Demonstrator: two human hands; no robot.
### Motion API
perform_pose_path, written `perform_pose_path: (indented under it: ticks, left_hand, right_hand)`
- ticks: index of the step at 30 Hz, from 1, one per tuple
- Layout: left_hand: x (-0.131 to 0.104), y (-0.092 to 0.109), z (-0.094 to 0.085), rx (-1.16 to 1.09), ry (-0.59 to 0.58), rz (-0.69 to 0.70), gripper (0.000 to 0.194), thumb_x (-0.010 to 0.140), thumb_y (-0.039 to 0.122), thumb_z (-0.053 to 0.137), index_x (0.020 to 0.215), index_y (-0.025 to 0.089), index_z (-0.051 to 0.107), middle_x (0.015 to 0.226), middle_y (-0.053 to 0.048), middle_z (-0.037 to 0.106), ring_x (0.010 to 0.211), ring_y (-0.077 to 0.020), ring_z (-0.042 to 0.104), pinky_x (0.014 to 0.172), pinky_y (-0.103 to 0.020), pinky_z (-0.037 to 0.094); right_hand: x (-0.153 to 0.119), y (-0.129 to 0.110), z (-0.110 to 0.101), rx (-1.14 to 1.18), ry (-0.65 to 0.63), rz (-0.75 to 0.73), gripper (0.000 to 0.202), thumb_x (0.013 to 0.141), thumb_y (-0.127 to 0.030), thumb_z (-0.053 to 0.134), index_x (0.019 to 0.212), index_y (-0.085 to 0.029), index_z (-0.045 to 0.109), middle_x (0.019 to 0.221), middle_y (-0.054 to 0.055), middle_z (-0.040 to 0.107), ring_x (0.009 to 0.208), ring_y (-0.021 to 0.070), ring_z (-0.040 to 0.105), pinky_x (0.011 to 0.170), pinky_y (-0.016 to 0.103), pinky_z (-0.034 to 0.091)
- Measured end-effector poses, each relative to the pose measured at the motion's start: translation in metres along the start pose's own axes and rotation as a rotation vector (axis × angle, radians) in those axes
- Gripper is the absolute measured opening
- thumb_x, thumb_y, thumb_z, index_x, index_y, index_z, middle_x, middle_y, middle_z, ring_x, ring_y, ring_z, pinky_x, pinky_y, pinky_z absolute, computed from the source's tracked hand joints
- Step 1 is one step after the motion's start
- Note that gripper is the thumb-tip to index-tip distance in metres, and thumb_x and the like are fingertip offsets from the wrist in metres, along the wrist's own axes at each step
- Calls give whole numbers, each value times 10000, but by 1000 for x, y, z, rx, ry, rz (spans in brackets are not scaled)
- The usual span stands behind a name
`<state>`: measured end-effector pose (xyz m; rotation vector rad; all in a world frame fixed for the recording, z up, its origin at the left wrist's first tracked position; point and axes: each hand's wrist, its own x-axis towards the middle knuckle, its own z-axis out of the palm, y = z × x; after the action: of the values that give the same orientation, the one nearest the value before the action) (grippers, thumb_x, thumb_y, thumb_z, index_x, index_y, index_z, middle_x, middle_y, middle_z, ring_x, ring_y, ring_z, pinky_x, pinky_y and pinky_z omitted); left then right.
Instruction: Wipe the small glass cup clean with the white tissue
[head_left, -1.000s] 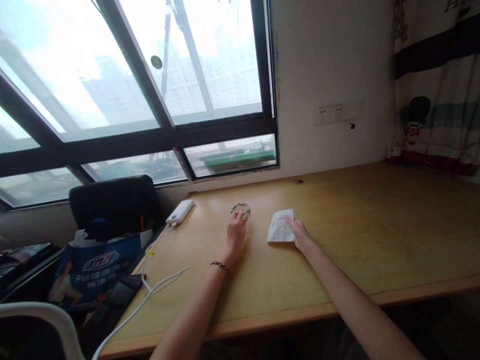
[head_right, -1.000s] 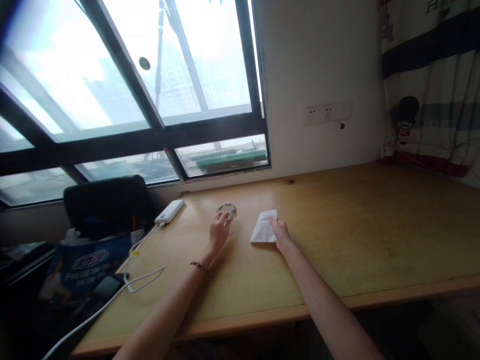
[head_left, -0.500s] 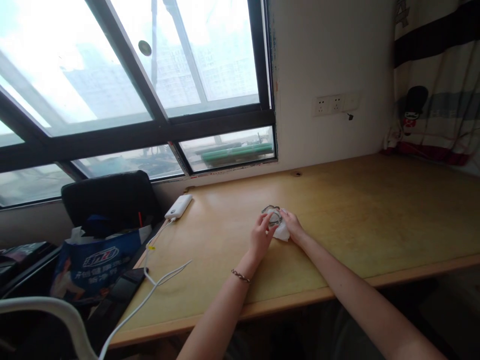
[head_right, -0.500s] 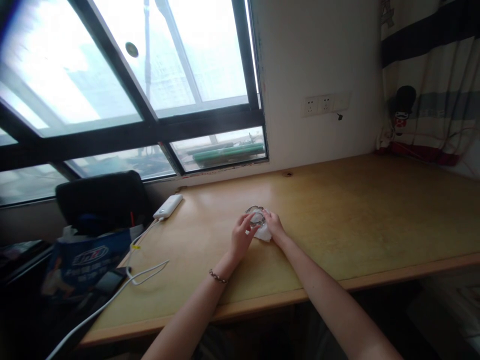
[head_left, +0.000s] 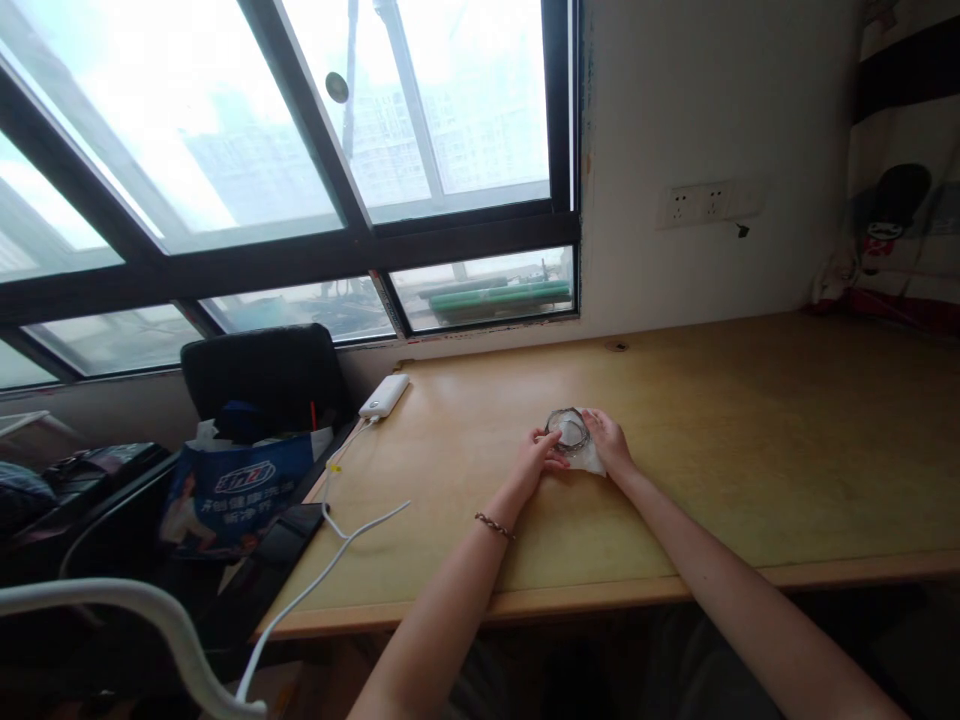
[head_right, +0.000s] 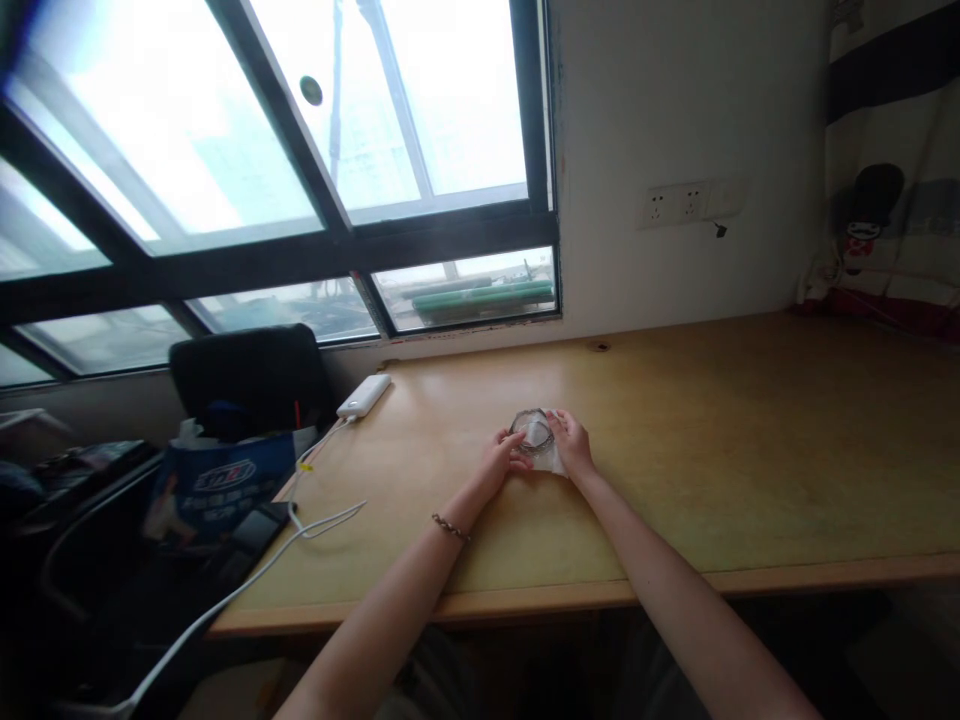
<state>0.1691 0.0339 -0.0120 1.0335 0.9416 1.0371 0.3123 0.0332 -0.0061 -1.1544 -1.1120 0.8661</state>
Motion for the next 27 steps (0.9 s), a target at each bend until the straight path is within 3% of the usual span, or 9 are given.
perform_pose_path:
  ticks: [4,11,15,18,20,24,27]
  left_hand:
    - [-2,-1,2,-40,18,38,409,624,374,661,815,158,372,776,-100,645,488,-159,613,464,-268,508]
    - [0,-5,0,-125,93,77,459,620,374,673,840,167,327,795,-96,640,548,-171,630,535,-305,533]
    - [3,-7,0,-117,151,82,472,597,370,691,833,170,333,702,-40,621,519,-152,615,512,-290,525]
    - [3,-5,1,-93,187,98,466,581,352,704,827,172,351,650,-1,597,507,-130,597,481,-258,508]
    - [1,-3,3,-74,181,122,462,577,338,707,843,168,370,688,-11,606,534,-128,599,483,-248,504]
    - [-6,1,7,24,135,212,443,581,321,702,903,152,449,843,-60,624,622,-138,609,533,-254,512]
    - [-12,2,10,113,50,267,436,581,321,696,933,151,502,879,-62,622,693,-159,615,592,-272,519]
  right_hand:
    - [-2,-6,-4,-82,34,-26,522,674,-577,496,854,-108,637,790,74,660,730,205,580,630,272,432]
    - [-5,-14,-5,194,-196,-19,567,796,-561,299,735,-143,678,1073,86,599,966,216,550,807,302,426]
    - [-3,-9,-3,203,-182,-9,445,761,-498,430,944,-146,632,1080,94,593,918,202,570,757,301,460]
    - [0,2,0,28,-94,-35,593,648,-415,594,1176,-175,471,1141,93,550,816,177,590,648,276,486]
    - [2,9,1,-134,-79,-25,642,612,-390,623,1190,-170,451,1115,100,562,744,169,597,596,264,479]
    - [3,15,0,-386,-214,10,341,706,-379,527,932,-139,617,822,85,661,675,180,597,566,241,434]
    - [1,15,-1,-576,-163,-34,324,772,-376,432,769,-124,637,684,86,654,612,176,583,531,229,383]
